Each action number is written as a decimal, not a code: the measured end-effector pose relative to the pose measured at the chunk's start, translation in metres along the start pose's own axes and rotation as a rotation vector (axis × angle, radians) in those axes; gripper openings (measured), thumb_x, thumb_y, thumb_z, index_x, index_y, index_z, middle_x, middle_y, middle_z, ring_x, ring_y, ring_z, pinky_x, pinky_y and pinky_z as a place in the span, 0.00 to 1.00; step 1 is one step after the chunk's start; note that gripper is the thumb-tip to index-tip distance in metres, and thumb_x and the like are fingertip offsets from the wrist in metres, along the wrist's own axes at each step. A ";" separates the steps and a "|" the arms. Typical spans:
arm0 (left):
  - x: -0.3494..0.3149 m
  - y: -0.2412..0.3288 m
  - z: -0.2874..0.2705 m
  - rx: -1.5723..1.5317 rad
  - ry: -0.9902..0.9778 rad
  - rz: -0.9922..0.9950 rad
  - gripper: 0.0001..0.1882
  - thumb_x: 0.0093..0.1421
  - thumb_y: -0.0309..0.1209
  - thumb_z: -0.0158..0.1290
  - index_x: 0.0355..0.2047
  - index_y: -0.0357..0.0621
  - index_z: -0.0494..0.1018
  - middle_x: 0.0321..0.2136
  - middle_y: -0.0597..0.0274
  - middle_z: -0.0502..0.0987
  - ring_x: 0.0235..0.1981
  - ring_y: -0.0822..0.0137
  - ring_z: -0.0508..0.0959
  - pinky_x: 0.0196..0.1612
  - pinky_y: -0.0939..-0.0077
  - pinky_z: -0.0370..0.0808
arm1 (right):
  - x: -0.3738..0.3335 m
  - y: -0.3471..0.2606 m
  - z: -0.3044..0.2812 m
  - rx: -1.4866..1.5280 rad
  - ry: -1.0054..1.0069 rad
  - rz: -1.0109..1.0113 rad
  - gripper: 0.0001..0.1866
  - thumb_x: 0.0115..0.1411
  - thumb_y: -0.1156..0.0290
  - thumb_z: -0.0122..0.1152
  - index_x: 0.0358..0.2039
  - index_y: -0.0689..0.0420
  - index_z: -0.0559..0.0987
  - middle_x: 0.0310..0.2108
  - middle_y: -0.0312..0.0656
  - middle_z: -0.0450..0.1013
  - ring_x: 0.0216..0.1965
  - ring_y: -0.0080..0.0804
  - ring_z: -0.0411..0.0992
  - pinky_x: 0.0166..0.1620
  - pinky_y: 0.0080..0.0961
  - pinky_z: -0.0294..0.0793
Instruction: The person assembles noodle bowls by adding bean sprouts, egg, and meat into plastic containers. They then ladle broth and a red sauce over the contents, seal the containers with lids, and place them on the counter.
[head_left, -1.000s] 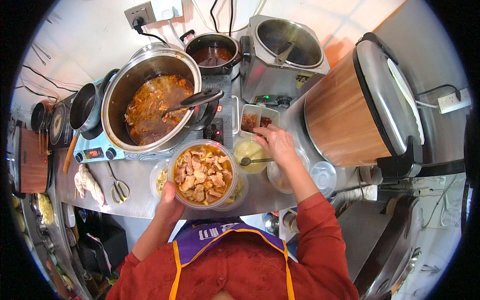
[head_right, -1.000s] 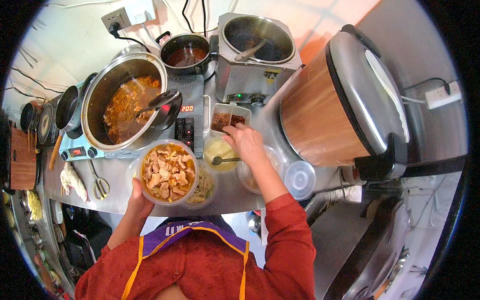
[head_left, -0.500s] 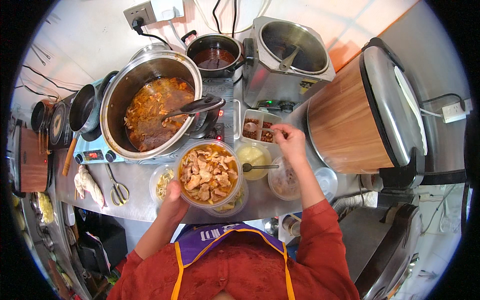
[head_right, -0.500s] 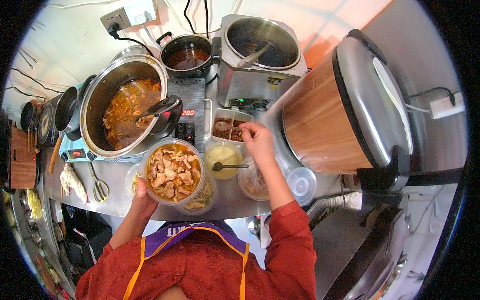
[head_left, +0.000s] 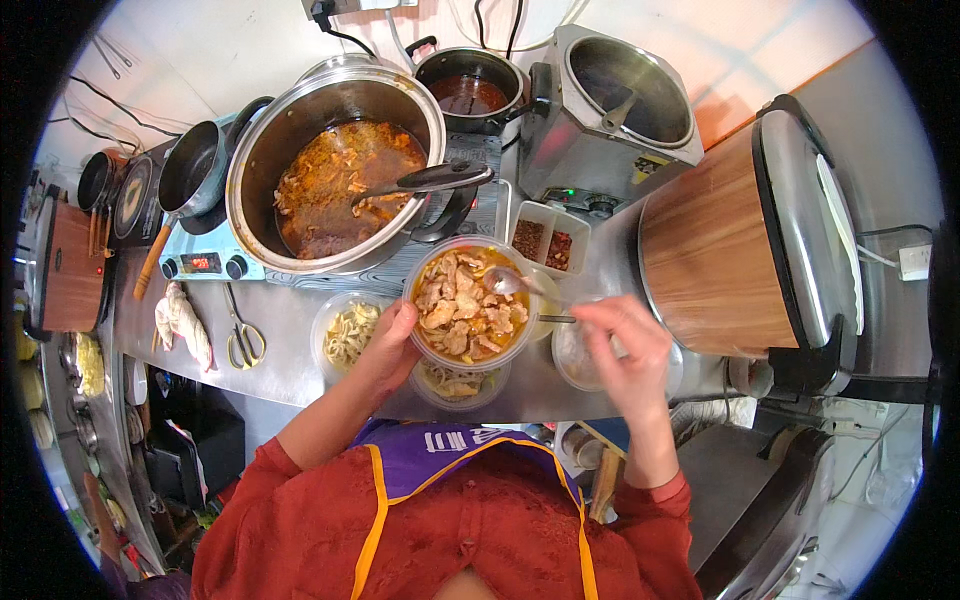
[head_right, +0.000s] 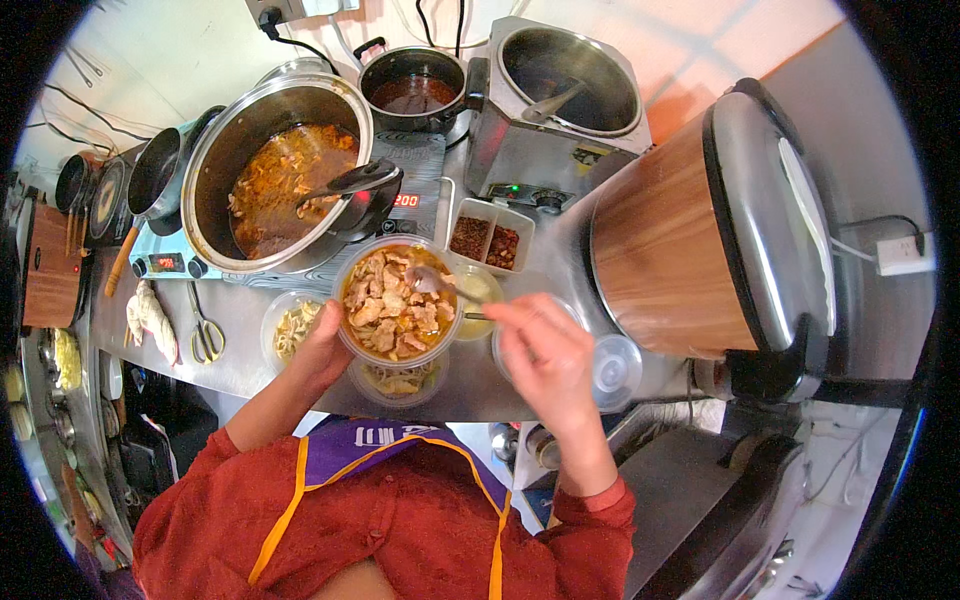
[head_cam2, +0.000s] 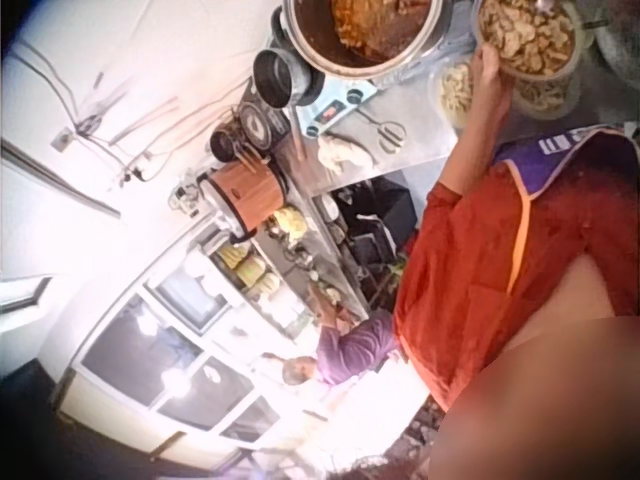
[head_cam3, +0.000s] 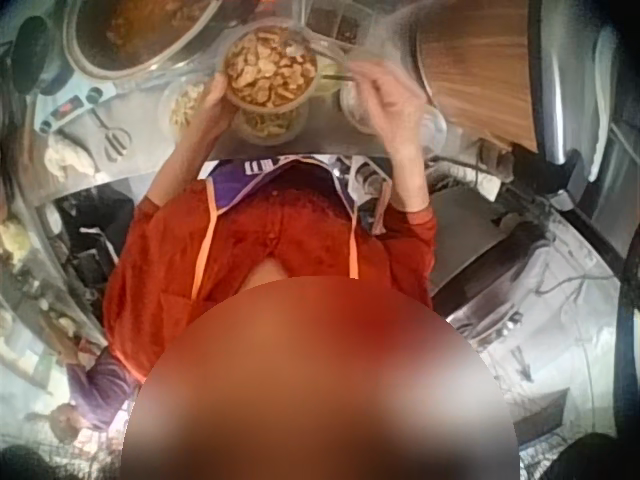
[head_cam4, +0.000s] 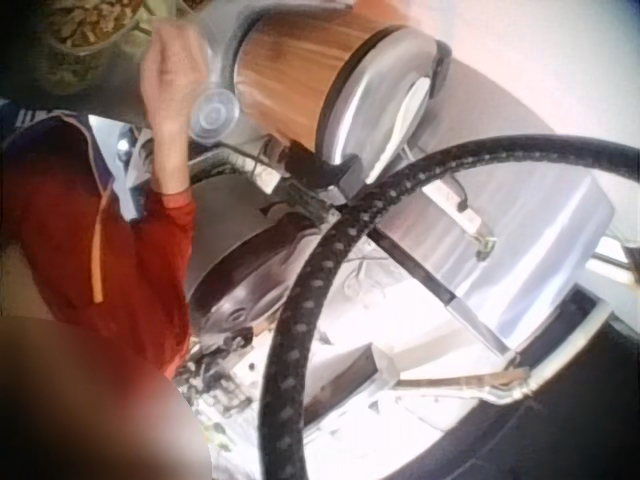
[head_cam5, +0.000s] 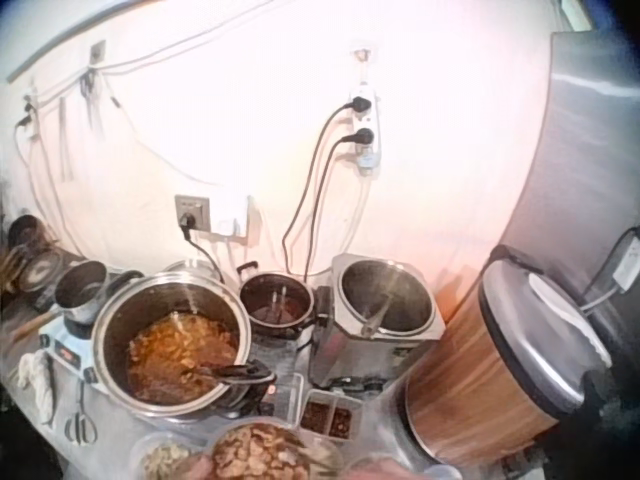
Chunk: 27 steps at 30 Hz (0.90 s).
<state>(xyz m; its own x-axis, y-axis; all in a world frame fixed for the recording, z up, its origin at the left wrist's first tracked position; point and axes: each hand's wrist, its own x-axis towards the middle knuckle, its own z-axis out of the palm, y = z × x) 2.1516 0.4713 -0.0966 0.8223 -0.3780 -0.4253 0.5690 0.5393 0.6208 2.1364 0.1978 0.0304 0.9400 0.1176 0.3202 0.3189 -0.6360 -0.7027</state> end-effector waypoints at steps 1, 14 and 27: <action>0.002 0.001 0.001 -0.001 -0.017 0.000 0.48 0.52 0.60 0.59 0.60 0.36 0.57 0.57 0.53 0.67 0.57 0.60 0.69 0.59 0.61 0.66 | -0.001 -0.006 0.003 -0.047 -0.011 -0.078 0.14 0.47 0.87 0.58 0.36 0.61 0.81 0.31 0.44 0.75 0.30 0.33 0.75 0.34 0.22 0.73; -0.001 -0.004 -0.015 0.126 -0.058 0.030 0.51 0.56 0.66 0.46 0.66 0.39 0.50 0.63 0.54 0.60 0.64 0.58 0.61 0.66 0.60 0.58 | 0.028 0.119 0.039 -0.450 -0.013 -0.011 0.10 0.50 0.81 0.57 0.35 0.60 0.79 0.30 0.48 0.72 0.31 0.47 0.74 0.35 0.37 0.74; -0.014 0.004 -0.016 0.165 -0.029 0.052 0.53 0.53 0.67 0.48 0.66 0.40 0.49 0.64 0.52 0.58 0.64 0.56 0.61 0.65 0.58 0.58 | 0.001 0.151 0.039 0.175 0.058 0.635 0.07 0.59 0.74 0.57 0.34 0.60 0.82 0.21 0.37 0.72 0.21 0.18 0.68 0.27 0.20 0.69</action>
<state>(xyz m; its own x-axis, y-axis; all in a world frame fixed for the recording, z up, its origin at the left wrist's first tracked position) 2.1421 0.4909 -0.0988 0.8486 -0.3755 -0.3726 0.5155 0.4288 0.7419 2.1903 0.1320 -0.1000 0.9456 -0.2832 -0.1602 -0.2754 -0.4344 -0.8576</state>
